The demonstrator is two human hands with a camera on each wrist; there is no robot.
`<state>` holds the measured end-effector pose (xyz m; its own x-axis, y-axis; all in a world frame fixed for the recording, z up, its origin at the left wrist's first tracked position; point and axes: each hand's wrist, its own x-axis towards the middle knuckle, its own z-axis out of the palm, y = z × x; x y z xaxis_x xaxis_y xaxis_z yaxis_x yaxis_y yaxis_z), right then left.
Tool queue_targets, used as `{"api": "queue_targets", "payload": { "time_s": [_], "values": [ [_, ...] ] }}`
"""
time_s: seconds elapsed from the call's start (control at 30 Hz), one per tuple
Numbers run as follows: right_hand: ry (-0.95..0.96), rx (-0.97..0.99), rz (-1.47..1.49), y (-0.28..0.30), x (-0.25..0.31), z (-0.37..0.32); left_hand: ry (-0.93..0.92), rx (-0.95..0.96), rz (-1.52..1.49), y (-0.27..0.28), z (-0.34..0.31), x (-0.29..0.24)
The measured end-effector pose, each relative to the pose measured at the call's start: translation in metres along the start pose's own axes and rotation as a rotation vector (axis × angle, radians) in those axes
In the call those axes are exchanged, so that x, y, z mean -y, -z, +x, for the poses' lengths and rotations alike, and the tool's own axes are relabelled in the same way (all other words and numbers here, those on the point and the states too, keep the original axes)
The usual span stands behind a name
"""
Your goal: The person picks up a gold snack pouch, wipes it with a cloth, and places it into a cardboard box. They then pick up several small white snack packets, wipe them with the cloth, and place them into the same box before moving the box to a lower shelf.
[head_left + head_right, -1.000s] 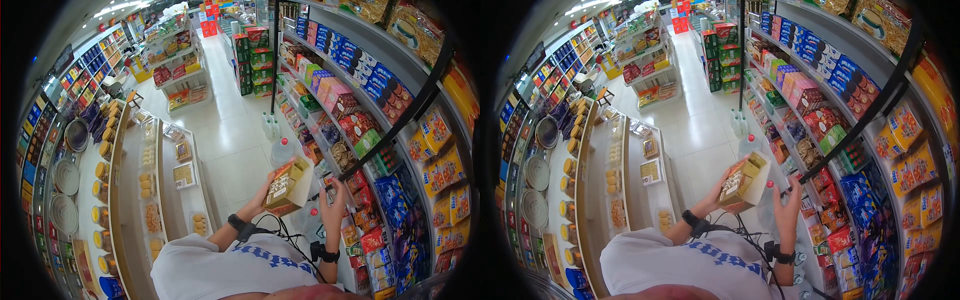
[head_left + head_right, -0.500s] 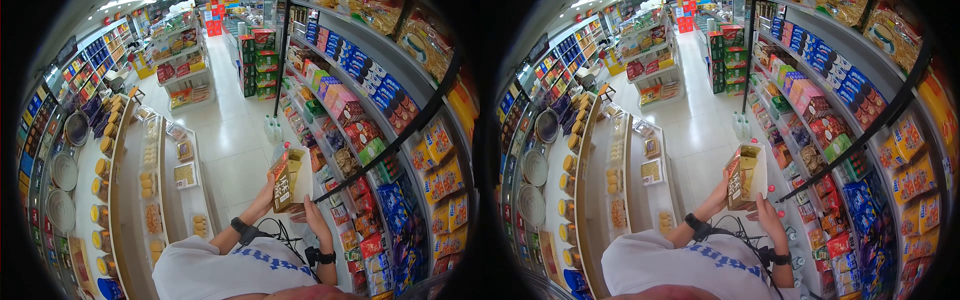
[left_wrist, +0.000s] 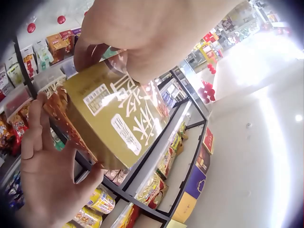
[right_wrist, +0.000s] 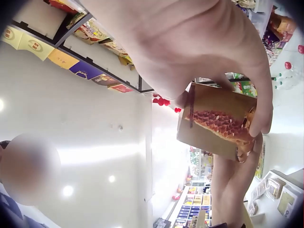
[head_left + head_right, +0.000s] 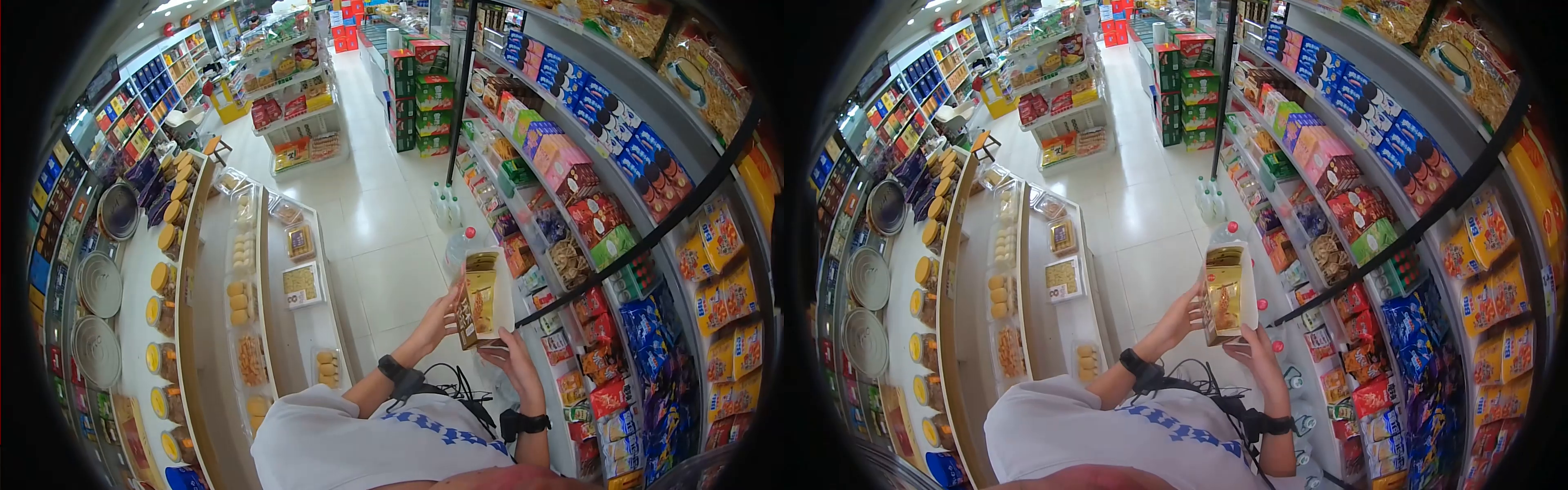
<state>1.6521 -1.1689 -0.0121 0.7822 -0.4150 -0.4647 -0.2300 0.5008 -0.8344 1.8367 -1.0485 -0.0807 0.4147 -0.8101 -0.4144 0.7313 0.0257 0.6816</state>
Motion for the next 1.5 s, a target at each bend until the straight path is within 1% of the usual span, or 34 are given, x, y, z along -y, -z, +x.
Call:
{"api": "queue_targets", "payload": {
  "time_s": [0.13,0.23,0.33,0.47,0.57,0.63,0.7,0.73,0.8,0.83,0.9,0.93,1.0,1.07,1.1,1.2,1.23,1.33,1.47,1.5],
  "values": [
    [0.037,-0.020,0.033,0.008,-0.001,-0.003,-0.008,-0.052,0.030,-0.014,-0.005,0.002],
    [0.042,-0.035,0.049,0.021,-0.005,-0.001,-0.035,0.044,0.160,-0.028,-0.008,-0.001],
    [0.043,-0.087,0.056,0.035,-0.012,0.002,-0.044,0.072,0.147,-0.040,-0.001,0.000],
    [0.050,-0.133,0.082,0.057,-0.012,-0.003,-0.101,0.043,0.145,-0.061,0.014,0.018],
    [-0.033,-0.056,0.233,0.080,-0.005,-0.011,-0.098,0.055,0.158,-0.086,0.021,0.024],
    [-0.002,-0.016,0.311,0.105,-0.011,-0.009,-0.074,0.068,0.179,-0.097,0.030,0.035],
    [0.012,-0.024,0.413,0.130,-0.025,-0.006,-0.061,0.090,0.233,-0.101,0.045,0.045],
    [0.041,-0.011,0.429,0.139,-0.025,-0.013,-0.020,0.119,0.257,-0.104,0.053,0.057],
    [0.087,-0.022,0.477,0.158,-0.022,-0.025,0.004,0.173,0.287,-0.103,0.068,0.074],
    [0.103,-0.032,0.507,0.166,-0.023,-0.029,0.012,0.140,0.319,-0.110,0.066,0.077],
    [0.054,-0.051,0.541,0.197,-0.040,-0.028,0.047,0.094,0.398,-0.126,0.063,0.084],
    [0.056,-0.102,0.555,0.208,-0.046,-0.030,0.062,0.074,0.446,-0.129,0.066,0.089],
    [0.046,-0.163,0.552,0.227,-0.057,-0.032,0.147,0.091,0.410,-0.126,0.068,0.097],
    [-0.013,-0.244,0.569,0.254,-0.078,-0.031,0.198,0.075,0.404,-0.129,0.070,0.105],
    [-0.044,-0.275,0.578,0.265,-0.093,-0.026,0.230,0.068,0.395,-0.125,0.073,0.110],
    [-0.102,-0.192,0.694,0.304,-0.145,-0.016,0.301,0.018,0.363,-0.120,0.078,0.123],
    [-0.137,-0.198,0.745,0.314,-0.162,-0.012,0.313,0.010,0.358,-0.115,0.080,0.127],
    [-0.182,-0.300,0.772,0.345,-0.219,0.004,0.347,-0.039,0.339,-0.099,0.084,0.140],
    [-0.300,-0.428,0.955,0.399,-0.298,0.019,0.384,-0.117,0.308,-0.074,0.084,0.161],
    [-0.315,-0.473,0.984,0.404,-0.299,0.020,0.399,-0.141,0.297,-0.068,0.082,0.166]
  ]
}}
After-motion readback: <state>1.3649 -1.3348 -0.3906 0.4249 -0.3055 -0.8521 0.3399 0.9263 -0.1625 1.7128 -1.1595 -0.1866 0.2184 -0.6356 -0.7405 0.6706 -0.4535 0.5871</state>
